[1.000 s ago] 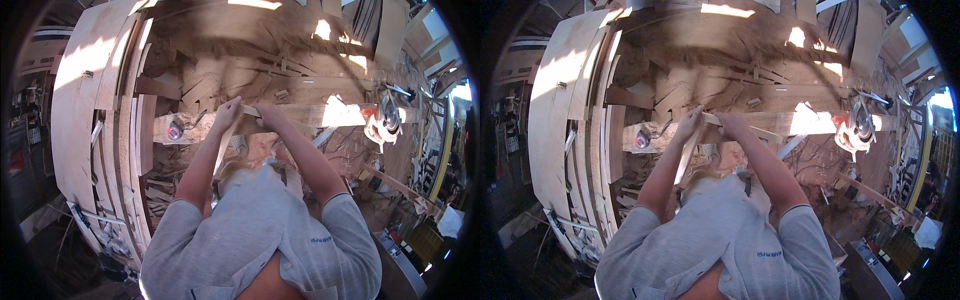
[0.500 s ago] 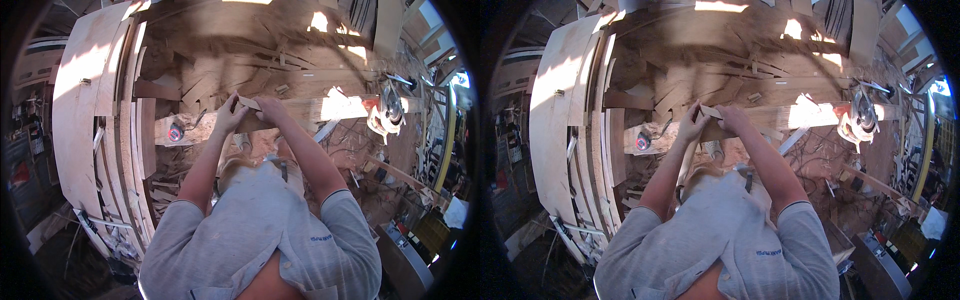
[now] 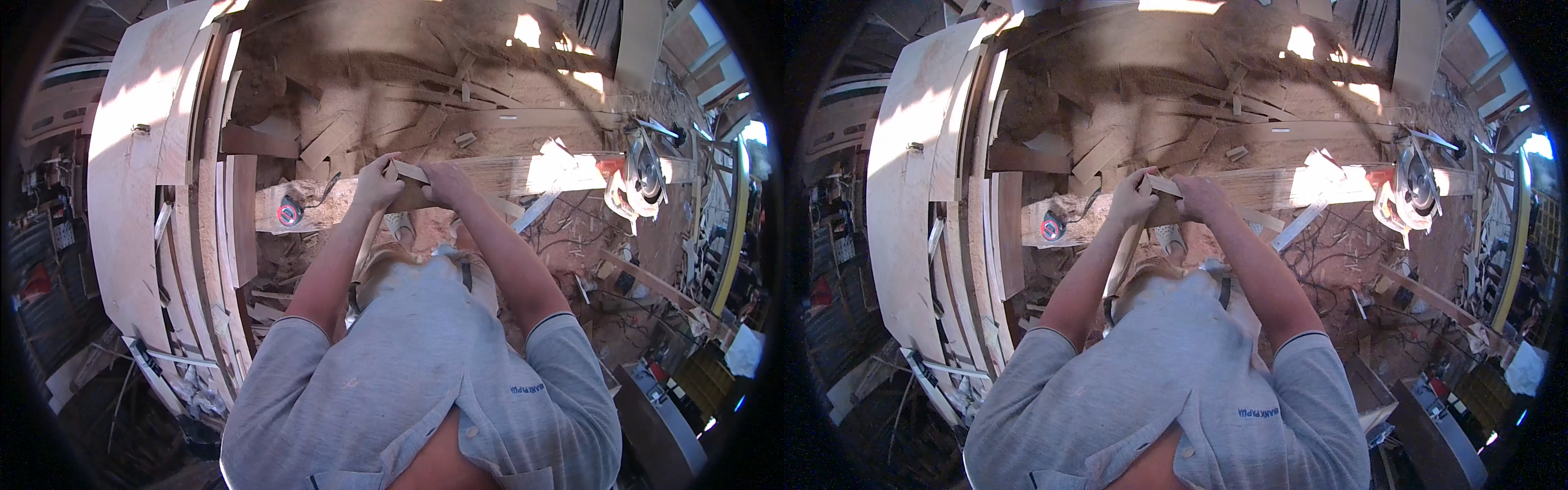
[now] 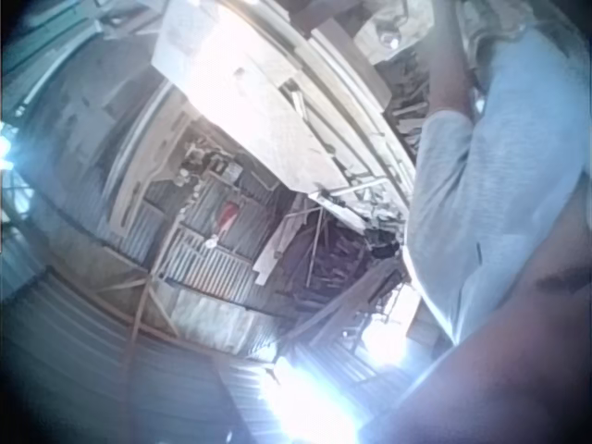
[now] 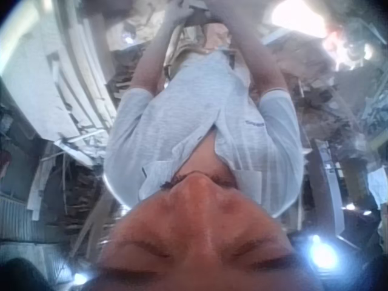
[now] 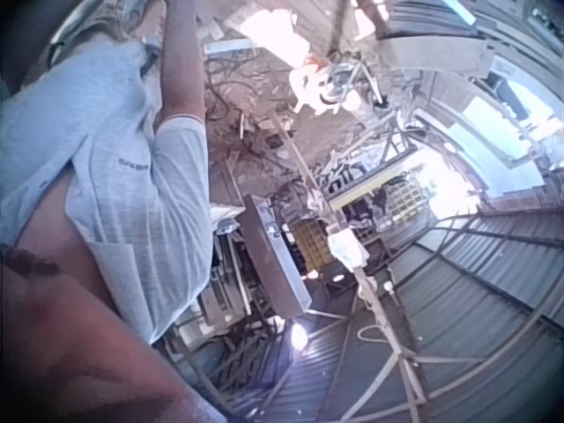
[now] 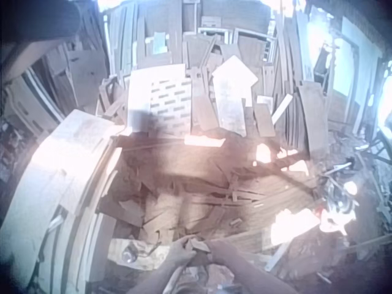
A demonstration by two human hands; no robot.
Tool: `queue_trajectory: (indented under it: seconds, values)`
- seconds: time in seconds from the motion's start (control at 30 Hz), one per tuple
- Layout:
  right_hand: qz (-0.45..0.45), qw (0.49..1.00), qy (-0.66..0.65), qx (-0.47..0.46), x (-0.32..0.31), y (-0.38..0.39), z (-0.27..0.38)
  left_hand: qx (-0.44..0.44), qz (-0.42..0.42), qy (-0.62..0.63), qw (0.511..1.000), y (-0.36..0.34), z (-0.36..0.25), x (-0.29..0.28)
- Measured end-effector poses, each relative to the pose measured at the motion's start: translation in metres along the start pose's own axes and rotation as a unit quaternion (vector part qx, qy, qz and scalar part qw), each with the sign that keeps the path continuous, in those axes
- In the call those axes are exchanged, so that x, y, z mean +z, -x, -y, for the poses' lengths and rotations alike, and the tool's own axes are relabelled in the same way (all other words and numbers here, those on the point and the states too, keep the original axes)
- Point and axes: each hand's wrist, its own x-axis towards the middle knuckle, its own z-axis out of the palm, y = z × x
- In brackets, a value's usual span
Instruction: The person adjusts a circular saw blade using pliers, measures and marks a wooden board using a tape measure, square ruler, and pencil, cuts the wood with the circular saw, and aligns the cut wooden pieces together by hand.
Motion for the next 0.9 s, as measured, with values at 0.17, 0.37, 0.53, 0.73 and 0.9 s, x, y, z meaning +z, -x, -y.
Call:
queue_trajectory:
  seconds: [0.17,0.37,0.53,0.73,0.9]
  values:
    - [-0.005,1.000,0.007,0.009,-0.007,0.003,0.011,0.001,-0.005,0.004,1.000,-0.001,0.004,-0.001]
    - [0.030,0.999,0.002,0.038,-0.011,0.004,0.019,-0.002,-0.006,0.005,1.000,-0.003,0.011,0.000]
    - [0.004,1.000,-0.013,0.018,0.004,0.004,0.009,0.005,-0.015,0.043,0.999,-0.003,0.015,0.002]
    - [-0.001,1.000,-0.022,-0.004,-0.003,0.007,0.011,-0.001,-0.018,0.052,0.998,-0.004,0.016,0.004]
    - [0.011,1.000,-0.005,-0.006,-0.007,0.009,0.016,0.000,-0.007,0.021,1.000,-0.006,0.018,0.000]
